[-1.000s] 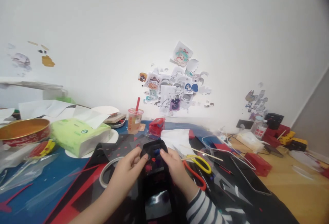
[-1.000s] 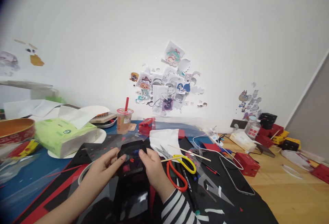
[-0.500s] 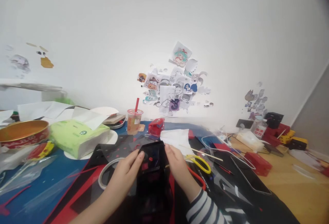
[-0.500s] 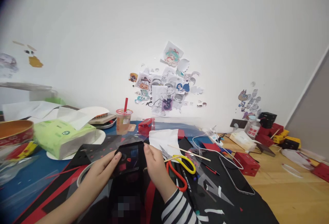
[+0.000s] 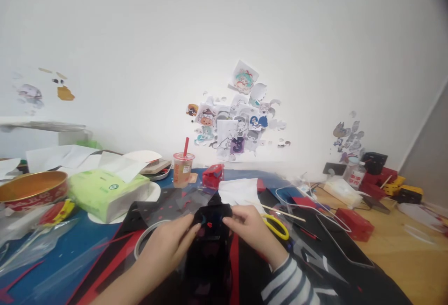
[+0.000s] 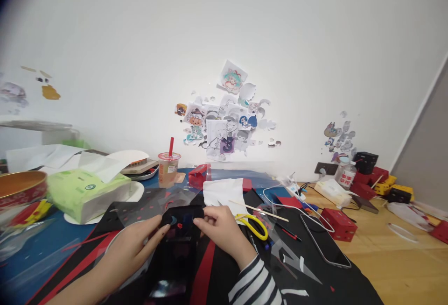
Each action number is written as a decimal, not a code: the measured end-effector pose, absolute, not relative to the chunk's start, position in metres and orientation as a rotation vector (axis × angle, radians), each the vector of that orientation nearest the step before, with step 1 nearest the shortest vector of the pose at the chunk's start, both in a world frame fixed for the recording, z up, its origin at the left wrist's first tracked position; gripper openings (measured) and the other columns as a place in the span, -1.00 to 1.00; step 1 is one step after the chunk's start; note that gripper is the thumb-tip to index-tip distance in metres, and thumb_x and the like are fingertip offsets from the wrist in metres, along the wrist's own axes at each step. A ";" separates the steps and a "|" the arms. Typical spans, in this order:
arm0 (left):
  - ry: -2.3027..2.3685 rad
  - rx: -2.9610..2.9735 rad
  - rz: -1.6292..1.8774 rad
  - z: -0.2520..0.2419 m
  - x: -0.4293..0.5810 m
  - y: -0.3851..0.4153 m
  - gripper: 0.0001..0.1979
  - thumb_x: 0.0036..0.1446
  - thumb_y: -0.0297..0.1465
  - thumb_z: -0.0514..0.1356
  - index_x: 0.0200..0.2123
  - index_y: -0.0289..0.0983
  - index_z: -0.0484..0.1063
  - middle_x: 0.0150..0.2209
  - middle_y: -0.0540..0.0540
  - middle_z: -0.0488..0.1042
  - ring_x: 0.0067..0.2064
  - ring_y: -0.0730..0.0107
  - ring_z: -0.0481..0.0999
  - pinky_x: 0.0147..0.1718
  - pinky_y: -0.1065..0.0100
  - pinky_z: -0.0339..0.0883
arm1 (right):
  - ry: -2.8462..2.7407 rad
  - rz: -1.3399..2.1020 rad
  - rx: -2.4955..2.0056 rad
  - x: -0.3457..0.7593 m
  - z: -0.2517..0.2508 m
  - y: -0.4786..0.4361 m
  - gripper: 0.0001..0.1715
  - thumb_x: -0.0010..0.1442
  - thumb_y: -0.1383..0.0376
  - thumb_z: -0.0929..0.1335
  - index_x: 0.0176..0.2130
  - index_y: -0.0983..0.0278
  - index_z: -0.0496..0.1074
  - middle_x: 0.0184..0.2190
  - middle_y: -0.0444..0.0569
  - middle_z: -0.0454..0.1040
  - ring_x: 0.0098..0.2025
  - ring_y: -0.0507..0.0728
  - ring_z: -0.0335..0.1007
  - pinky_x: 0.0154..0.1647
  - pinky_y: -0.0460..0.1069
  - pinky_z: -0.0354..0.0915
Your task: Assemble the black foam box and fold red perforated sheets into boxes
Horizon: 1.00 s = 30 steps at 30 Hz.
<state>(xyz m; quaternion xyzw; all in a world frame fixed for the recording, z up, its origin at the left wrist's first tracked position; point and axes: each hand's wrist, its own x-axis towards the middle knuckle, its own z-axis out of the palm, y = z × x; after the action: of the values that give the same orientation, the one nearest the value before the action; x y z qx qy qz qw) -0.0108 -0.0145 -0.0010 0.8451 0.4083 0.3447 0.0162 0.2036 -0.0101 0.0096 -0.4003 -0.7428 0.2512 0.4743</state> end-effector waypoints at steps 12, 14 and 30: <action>1.218 2.597 1.215 -0.010 -0.020 -0.003 -0.33 0.02 -0.26 0.19 0.18 -0.18 0.03 0.18 -0.23 0.19 0.17 0.04 0.21 0.05 0.07 0.20 | -1.561 0.580 -0.615 0.205 0.013 -0.006 -0.82 0.06 0.40 0.35 -0.39 0.14 0.53 -0.31 -0.08 0.55 -0.21 0.13 0.45 -0.14 0.02 0.31; 1.259 2.538 1.167 -0.011 -0.017 -0.003 -0.24 -0.03 -0.32 0.23 0.21 -0.19 -0.04 0.21 -0.24 0.13 0.20 0.03 0.15 0.08 0.02 0.16 | -1.510 0.635 -0.586 0.205 0.011 -0.004 -0.83 0.04 0.40 0.37 -0.40 0.14 0.53 -0.30 -0.07 0.55 -0.21 0.13 0.45 -0.16 0.03 0.32; 1.016 2.352 1.187 -0.015 -0.009 -0.008 -0.08 -0.21 -0.60 0.20 0.21 -0.04 -0.10 0.22 -0.15 0.04 0.22 0.03 0.07 0.09 0.02 0.14 | -1.311 1.150 -0.502 0.195 0.023 -0.025 -0.92 -0.09 0.36 0.46 -0.47 0.21 0.50 -0.26 -0.07 0.53 -0.18 0.13 0.43 -0.12 0.04 0.30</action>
<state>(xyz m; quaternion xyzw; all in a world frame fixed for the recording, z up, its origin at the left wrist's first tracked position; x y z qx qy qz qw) -0.0087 -0.0075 -0.0146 0.8224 0.3553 0.4150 0.1585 0.1948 -0.0246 0.0231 -0.2181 -0.5693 0.4993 0.6157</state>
